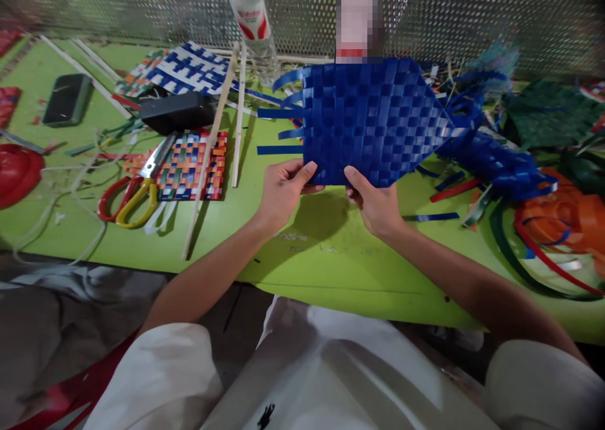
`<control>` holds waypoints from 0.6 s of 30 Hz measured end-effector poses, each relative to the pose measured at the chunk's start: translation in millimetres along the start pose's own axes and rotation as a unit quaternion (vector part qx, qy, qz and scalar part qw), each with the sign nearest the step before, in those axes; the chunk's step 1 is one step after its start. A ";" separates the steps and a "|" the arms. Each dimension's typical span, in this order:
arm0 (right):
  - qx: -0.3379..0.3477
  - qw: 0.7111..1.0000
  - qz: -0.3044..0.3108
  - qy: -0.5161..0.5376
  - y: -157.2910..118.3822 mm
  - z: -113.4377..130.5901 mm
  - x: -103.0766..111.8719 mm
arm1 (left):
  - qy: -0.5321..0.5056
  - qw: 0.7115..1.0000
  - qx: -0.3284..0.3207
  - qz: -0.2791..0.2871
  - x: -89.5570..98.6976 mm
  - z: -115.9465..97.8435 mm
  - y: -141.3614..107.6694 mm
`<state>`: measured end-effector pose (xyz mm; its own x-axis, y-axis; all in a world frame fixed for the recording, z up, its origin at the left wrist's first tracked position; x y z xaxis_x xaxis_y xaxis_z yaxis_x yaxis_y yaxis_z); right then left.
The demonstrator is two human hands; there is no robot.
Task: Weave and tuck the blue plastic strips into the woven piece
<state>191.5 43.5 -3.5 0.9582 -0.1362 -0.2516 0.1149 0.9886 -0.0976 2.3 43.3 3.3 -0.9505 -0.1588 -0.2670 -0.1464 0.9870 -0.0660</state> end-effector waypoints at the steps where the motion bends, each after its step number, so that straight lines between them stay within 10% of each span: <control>1: 0.004 1.000 0.005 -0.002 0.0 -1.5 0.6 | -0.001 1.000 -0.003 -0.003 0.0 0.7 0.1; 11: -0.029 0.999 -0.037 0.025 9.3 1.5 2.7 | -0.060 0.994 0.045 0.074 -12.4 5.5 3.6; 18: -0.029 0.999 -0.034 0.025 4.4 4.2 1.6 | -0.051 0.995 0.085 0.028 -10.2 16.5 4.5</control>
<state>194.7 47.9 -0.3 0.9342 -0.2071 -0.2904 0.1624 0.9719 -0.1704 15.9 49.0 -10.2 -0.9220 -0.1132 -0.3703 -0.0368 0.9776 -0.2073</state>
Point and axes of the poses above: each hand's wrist, its own y-axis towards the middle knuckle, its own x-axis out of the back of the hand, z = x × y, the point moved 4 cm from there along y, towards the middle knuckle, and after that the axes turned 6 degrees about -z, right-handed, at the moved point
